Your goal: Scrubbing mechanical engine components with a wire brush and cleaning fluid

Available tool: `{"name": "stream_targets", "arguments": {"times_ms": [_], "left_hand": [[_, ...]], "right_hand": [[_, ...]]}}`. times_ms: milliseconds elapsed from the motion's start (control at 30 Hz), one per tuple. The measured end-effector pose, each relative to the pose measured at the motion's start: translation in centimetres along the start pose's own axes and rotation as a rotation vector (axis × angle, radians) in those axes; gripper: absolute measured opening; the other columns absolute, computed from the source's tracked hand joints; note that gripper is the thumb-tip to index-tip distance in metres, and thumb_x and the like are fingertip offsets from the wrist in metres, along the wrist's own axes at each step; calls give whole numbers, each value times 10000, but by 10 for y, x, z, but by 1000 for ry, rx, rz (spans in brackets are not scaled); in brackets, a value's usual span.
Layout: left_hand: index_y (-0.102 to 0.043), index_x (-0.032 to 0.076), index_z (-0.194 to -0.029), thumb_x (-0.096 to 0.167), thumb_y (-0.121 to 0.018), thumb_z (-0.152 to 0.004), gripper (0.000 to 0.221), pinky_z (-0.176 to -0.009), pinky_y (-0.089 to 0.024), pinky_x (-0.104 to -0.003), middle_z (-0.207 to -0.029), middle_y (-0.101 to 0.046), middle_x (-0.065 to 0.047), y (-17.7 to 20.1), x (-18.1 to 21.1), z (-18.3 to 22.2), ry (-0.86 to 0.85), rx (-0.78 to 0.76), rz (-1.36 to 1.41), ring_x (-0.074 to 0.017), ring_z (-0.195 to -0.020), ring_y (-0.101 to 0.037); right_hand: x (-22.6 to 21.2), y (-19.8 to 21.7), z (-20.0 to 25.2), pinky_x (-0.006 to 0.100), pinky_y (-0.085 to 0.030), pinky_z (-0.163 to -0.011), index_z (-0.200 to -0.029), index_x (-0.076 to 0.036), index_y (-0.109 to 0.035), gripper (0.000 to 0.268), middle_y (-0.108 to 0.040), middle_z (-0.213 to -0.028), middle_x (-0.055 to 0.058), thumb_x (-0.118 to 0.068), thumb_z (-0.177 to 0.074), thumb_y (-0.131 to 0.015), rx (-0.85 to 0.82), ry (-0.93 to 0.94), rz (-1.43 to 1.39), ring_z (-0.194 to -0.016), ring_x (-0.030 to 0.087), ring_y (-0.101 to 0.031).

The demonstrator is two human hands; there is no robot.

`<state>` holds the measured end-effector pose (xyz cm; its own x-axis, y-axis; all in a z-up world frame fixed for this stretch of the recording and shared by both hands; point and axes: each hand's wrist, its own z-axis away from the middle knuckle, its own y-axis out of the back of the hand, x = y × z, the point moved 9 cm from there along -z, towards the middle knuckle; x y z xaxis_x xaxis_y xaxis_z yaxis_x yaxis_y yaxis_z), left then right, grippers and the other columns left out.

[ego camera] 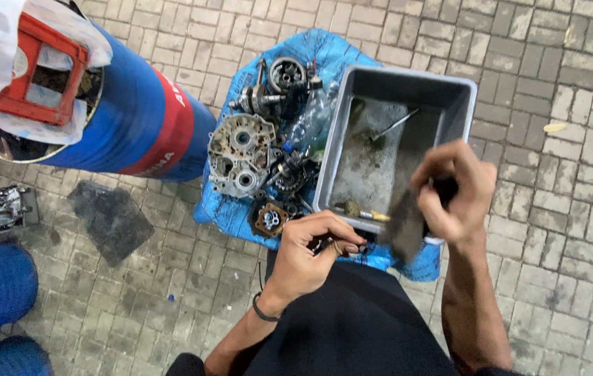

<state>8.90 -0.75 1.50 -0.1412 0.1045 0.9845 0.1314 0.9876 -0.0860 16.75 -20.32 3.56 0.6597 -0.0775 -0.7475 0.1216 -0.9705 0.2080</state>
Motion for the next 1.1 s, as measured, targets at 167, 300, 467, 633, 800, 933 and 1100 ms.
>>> {"name": "stream_targets", "arguments": {"times_ms": [167,300,467,633,800,933,1100], "left_hand": [[-785,97,-911,11,-755,-934,94,-661,-595,-321,-790,-736,-87,-9,-17,1,-7,-3,0,-193,-701,-705],[-792,83,-900,21,-739,-952,97,-695,-583,-318,-788,-744,-85,-9,-10,0,-13,10,36,-188,-727,-702],[-788,110,-870,-1,-768,-906,118,-663,-585,-315,-749,-739,-56,-14,-2,-3,-33,48,-49,-197,-685,-708],[-753,78,-913,-61,-748,-910,139,-781,-604,-256,-878,-743,-76,-16,11,5,-58,16,-104,-177,-832,-722],[-759,65,-954,-166,-561,-733,376,-758,-602,-257,-918,-745,-84,-11,-10,-8,-52,36,-153,-175,-827,-700],[-761,80,-937,-145,-699,-861,245,-787,-594,-287,-907,-761,-76,-21,12,3,-134,27,-183,-212,-868,-739],[-762,75,-937,-115,-667,-845,231,-795,-598,-278,-925,-761,-62,-13,-5,-3,-81,68,-120,-187,-866,-712]], "right_hand": [[-53,-35,0,277,-400,-382,-741,-112,-693,132,-562,-541,-5,-102,-641,-607,-60,-24,-7,-385,157,-455],[-2,7,6,274,-370,-394,-802,-41,-641,221,-511,-497,7,-3,-590,-589,-9,-23,143,-372,155,-432],[-68,-24,-4,286,-432,-397,-676,-114,-662,136,-567,-514,-1,-58,-579,-584,-17,-5,87,-387,171,-481],[-29,8,2,247,-352,-485,-753,-76,-563,174,-624,-680,30,-80,-613,-461,-37,-208,340,-492,118,-461],[-102,-49,-12,365,-437,-547,-721,-46,-559,104,-532,-618,55,-24,-696,-460,-205,142,50,-480,238,-448],[-28,4,-7,302,-388,-535,-705,-94,-598,142,-602,-671,36,-80,-647,-469,-132,-132,269,-555,172,-504],[-102,-34,-19,354,-453,-520,-644,-70,-587,130,-590,-620,41,-86,-698,-469,-213,147,123,-503,223,-542]]}}
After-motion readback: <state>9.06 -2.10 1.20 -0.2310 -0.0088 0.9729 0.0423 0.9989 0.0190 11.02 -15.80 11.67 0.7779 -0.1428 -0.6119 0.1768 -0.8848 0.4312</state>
